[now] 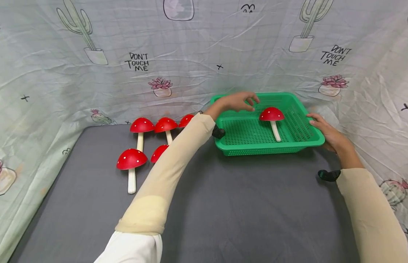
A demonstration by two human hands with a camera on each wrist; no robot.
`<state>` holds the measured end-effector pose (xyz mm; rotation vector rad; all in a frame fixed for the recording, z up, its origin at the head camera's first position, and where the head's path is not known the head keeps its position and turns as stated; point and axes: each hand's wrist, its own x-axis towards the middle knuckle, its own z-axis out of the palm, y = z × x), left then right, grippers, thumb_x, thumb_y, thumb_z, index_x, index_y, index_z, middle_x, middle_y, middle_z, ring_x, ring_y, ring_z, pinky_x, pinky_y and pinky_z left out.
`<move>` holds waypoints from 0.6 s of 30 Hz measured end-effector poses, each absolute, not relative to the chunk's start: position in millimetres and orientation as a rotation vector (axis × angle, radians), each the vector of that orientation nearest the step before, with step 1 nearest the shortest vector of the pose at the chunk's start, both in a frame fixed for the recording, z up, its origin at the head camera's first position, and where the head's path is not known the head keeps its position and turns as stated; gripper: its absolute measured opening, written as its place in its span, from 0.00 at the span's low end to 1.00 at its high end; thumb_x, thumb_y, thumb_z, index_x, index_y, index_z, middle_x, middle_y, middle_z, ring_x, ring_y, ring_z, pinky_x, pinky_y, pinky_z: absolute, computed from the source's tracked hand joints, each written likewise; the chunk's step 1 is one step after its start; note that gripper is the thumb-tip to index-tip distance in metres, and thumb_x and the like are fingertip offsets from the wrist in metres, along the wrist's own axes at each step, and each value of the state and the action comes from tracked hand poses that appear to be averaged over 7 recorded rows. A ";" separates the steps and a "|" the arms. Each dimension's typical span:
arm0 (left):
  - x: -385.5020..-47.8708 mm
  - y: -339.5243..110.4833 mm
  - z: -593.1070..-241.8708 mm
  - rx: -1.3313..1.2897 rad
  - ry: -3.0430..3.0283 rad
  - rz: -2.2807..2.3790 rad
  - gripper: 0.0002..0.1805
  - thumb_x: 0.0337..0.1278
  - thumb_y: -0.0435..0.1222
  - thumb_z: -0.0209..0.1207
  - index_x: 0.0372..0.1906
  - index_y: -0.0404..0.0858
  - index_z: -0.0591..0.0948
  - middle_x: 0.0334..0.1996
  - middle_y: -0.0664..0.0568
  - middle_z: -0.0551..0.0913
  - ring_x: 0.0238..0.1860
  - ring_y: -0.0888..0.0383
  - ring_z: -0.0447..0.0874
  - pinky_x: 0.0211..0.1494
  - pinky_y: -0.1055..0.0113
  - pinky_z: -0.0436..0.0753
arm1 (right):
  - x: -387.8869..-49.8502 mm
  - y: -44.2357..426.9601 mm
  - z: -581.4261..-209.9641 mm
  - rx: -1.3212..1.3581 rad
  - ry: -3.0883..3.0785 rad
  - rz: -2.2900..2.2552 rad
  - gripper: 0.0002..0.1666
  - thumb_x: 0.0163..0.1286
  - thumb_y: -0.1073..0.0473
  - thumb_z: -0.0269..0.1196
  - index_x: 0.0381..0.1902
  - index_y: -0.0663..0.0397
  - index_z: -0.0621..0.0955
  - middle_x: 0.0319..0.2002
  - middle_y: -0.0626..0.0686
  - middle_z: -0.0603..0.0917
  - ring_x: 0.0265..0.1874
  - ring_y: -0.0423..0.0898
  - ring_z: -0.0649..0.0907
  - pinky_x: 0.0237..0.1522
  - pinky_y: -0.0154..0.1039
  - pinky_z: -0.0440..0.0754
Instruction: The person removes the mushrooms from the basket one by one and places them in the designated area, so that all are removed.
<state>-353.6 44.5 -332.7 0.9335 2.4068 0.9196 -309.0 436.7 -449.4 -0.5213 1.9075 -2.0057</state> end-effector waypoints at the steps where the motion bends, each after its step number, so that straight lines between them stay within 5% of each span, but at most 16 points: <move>1: -355.1 45.2 -334.9 0.931 2.404 0.917 0.24 0.74 0.39 0.57 0.71 0.45 0.70 0.72 0.45 0.68 0.70 0.50 0.70 0.63 0.49 0.76 | -308.9 436.4 -449.6 -0.522 1.911 -2.001 0.17 0.85 0.55 0.40 0.66 0.33 0.60 0.54 0.45 0.74 0.42 0.43 0.86 0.36 0.41 0.88; 9: -360.8 48.0 -343.1 0.879 2.379 0.921 0.25 0.74 0.38 0.57 0.71 0.46 0.69 0.74 0.43 0.65 0.71 0.49 0.68 0.69 0.42 0.71 | -312.8 436.5 -452.4 -0.544 1.899 -2.013 0.17 0.85 0.56 0.40 0.66 0.33 0.62 0.53 0.46 0.76 0.42 0.43 0.87 0.36 0.41 0.88; 18: -357.9 59.0 -350.0 0.896 2.393 0.887 0.27 0.73 0.38 0.58 0.73 0.45 0.67 0.75 0.42 0.64 0.72 0.51 0.67 0.65 0.48 0.75 | -310.4 436.8 -452.5 -0.552 1.902 -2.002 0.17 0.85 0.55 0.40 0.66 0.32 0.61 0.53 0.45 0.75 0.41 0.43 0.87 0.35 0.41 0.88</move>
